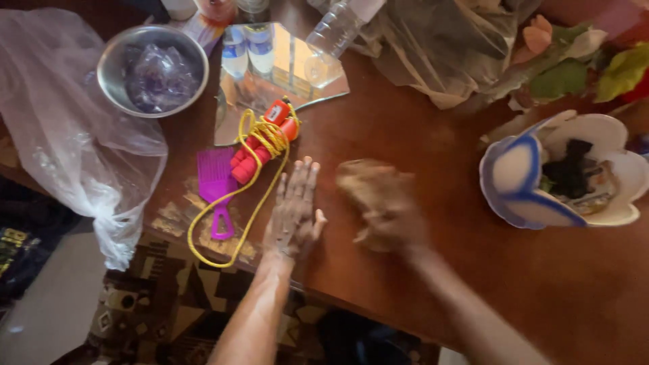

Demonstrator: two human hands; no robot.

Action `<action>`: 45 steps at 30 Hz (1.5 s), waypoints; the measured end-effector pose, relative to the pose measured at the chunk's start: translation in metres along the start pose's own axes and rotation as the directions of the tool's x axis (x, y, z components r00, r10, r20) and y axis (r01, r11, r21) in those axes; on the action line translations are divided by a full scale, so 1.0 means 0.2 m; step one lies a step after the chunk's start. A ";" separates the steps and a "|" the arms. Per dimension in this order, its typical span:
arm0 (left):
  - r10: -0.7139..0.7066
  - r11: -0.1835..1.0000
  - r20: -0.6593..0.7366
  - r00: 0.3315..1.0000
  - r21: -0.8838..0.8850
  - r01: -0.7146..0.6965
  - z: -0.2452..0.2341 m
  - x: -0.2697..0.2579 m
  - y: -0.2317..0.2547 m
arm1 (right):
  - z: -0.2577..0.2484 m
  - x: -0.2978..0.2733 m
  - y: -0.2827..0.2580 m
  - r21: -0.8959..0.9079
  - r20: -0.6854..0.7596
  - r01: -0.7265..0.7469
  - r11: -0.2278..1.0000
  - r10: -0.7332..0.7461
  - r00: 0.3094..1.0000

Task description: The recorder wipes a wooden table with a cloth and organizing items.

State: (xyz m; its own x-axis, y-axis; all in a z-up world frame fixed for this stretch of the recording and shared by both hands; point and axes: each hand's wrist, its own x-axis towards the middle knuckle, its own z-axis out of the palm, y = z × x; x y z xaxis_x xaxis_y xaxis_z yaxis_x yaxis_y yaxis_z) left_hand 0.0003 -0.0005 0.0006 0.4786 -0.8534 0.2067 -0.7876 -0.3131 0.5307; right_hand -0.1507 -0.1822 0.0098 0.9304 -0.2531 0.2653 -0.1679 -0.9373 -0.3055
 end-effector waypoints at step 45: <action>0.019 0.998 -0.237 0.971 0.055 -0.006 0.21 0.09 0.06 | 0.09 -0.21 -0.06 -0.021 -0.050 -0.052 0.998 0.051 0.997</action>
State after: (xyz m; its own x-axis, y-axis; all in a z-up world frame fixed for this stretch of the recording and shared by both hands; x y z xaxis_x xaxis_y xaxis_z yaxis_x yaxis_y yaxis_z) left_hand -0.0164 -0.0369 -0.0232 0.5418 -0.7360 0.4059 -0.8107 -0.3302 0.4834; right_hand -0.1824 -0.1565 -0.0136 0.9030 -0.3122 0.2951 -0.2227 -0.9276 -0.2998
